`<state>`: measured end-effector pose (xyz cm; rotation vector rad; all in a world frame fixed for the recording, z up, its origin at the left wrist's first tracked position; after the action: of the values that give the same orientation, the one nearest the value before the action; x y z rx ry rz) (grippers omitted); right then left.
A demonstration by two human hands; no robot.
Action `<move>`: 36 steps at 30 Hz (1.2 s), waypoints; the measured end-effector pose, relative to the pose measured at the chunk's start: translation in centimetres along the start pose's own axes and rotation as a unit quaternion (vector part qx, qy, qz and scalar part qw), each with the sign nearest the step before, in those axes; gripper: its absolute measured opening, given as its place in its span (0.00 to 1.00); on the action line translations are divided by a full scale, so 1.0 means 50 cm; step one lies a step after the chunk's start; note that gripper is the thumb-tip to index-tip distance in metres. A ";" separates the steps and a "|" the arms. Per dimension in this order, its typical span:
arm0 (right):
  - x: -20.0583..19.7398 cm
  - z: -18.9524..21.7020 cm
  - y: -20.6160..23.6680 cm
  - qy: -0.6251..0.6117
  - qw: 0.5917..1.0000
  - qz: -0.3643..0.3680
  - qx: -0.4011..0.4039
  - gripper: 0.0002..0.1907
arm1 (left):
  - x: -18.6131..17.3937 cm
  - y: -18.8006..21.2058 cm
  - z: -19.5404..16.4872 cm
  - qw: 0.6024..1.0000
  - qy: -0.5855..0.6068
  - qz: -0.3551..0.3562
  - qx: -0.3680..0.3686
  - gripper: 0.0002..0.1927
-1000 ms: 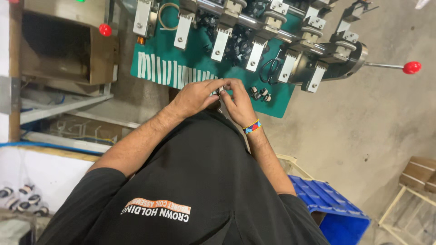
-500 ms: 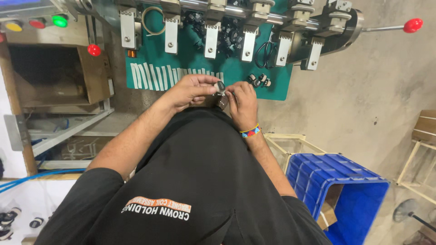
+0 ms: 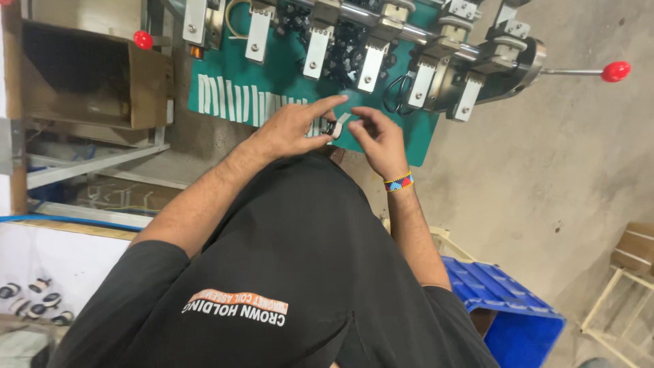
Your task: The person stands at a coil winding machine, picks up small coil components and white strips, and fits them onto the machine's stations. They use scissors to trim material at one of the stations and continue placing and adjusting components along the machine.
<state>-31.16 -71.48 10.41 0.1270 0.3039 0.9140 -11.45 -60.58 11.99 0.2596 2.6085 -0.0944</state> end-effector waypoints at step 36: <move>0.059 -0.249 -0.051 0.374 0.927 0.006 0.010 0.15 | -0.243 0.124 0.172 0.863 -0.071 -0.474 -0.163 0.07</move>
<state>-31.40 -70.93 -2.61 -0.2126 1.0240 0.9449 4.31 -57.50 10.51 -1.1136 2.3015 -0.0033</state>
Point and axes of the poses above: each hand's wrist, its own y-axis away from the middle knuckle, its own x-axis out of the palm, z = x × y, the point moved 3 cm from there along -y, towards the middle knuckle, and after that the axes turned 10 degrees about z, right-handed, at the moved point
